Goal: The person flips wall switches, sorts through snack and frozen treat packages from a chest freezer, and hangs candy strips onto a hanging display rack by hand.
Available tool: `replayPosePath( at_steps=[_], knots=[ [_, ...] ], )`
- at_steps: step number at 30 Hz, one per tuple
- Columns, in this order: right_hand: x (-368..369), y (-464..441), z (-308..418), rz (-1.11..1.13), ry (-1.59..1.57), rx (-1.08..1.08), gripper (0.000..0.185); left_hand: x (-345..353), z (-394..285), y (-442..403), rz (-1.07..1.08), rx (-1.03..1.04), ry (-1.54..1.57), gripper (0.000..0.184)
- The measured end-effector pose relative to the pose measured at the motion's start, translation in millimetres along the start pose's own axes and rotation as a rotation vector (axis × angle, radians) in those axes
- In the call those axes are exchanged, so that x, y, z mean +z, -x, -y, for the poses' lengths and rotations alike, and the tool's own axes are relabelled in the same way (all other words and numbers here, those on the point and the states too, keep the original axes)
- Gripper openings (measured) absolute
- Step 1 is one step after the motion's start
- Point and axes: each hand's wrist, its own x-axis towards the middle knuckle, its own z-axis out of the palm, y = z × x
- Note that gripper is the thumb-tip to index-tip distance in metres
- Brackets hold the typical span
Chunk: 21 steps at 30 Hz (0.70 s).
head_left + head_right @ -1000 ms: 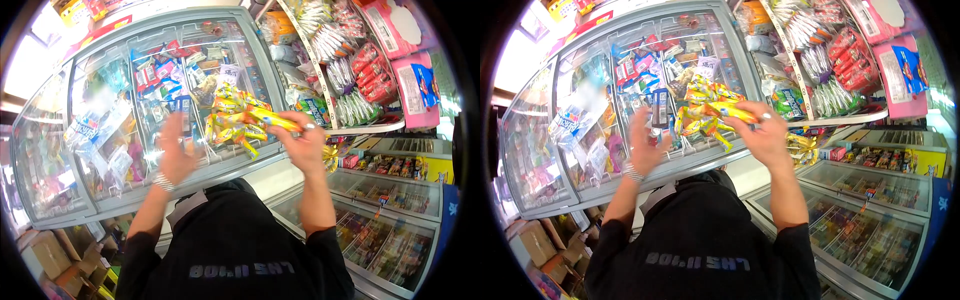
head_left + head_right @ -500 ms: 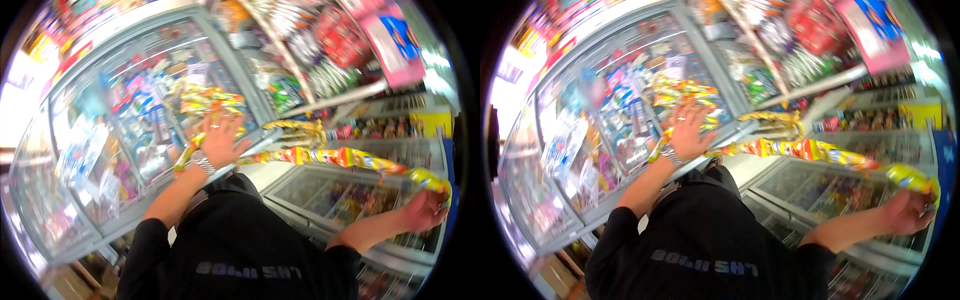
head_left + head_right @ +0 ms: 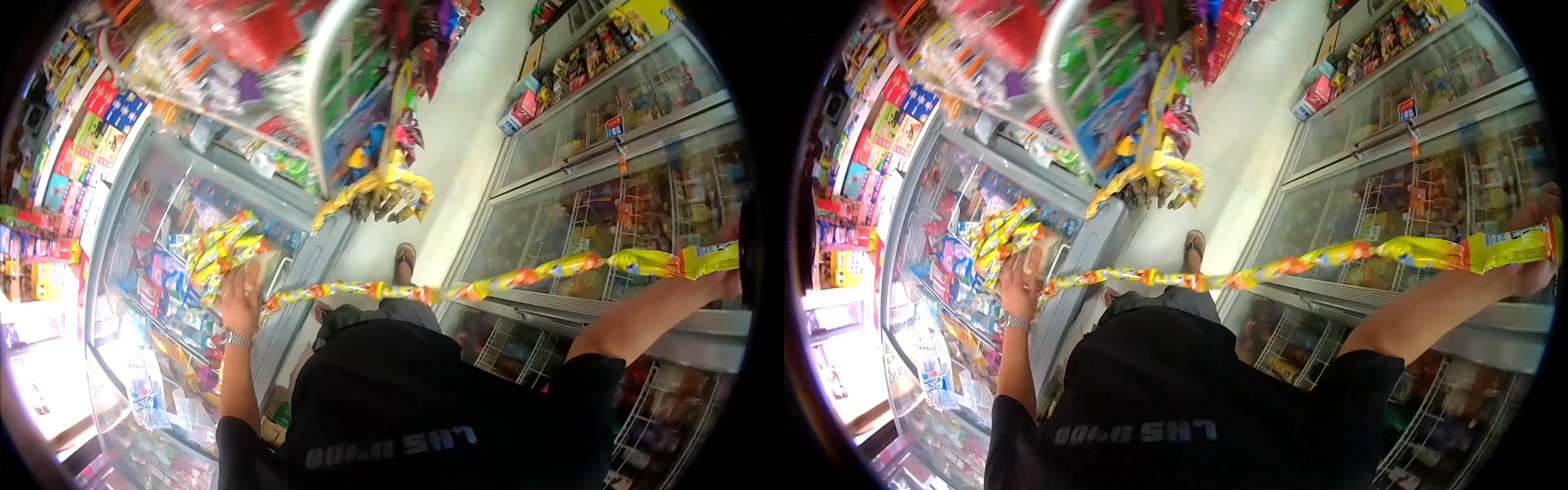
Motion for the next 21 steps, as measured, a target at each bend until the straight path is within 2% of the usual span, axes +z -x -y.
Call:
replayPosePath(
  at_steps=[2,3,5,6,8,10,11,12,14,16,17,19,21],
  knots=[
    [-37,-1,-26,-0.012,-0.012,0.026,0.045,4,7,-1,-0.115,0.029,-0.031,0.045],
    [-56,0,-41,-0.013,-0.020,0.047,0.045,1,-7,-3,-0.116,0.026,-0.050,0.045],
    [-93,2,-71,-0.025,-0.041,0.088,0.046,-20,-44,-4,-0.054,-0.221,0.134,0.031],
    [-112,3,-83,-0.036,-0.047,0.110,0.047,-28,-71,-8,-0.052,-0.232,0.108,0.031],
    [-143,1,-103,-0.045,-0.065,0.149,0.048,-33,-161,-21,-0.152,-0.082,0.317,0.029],
    [-169,-13,-121,-0.028,-0.097,0.193,0.049,-42,-269,-58,0.108,0.103,0.524,0.036],
    [-178,-22,-133,-0.015,-0.113,0.218,0.049,-37,-317,-75,0.268,0.208,0.607,0.048],
    [-190,-40,-141,-0.010,-0.131,0.239,0.050,-28,-358,-95,0.338,0.471,0.598,0.065],
    [-206,-70,-160,0.016,-0.163,0.286,0.051,15,-434,-118,0.452,0.581,0.763,0.076],
    [-218,-88,-178,0.036,-0.180,0.326,0.052,58,-485,-133,0.818,0.485,0.849,0.068],
    [-222,-93,-187,0.050,-0.191,0.353,0.052,70,-502,-140,0.806,0.473,0.854,0.068],
    [-227,-93,-209,0.069,-0.185,0.419,0.054,84,-528,-151,0.960,0.624,0.933,0.052],
    [-230,-81,-238,0.084,-0.180,0.523,0.055,83,-536,-163,0.956,0.596,0.925,0.045]
  ],
)
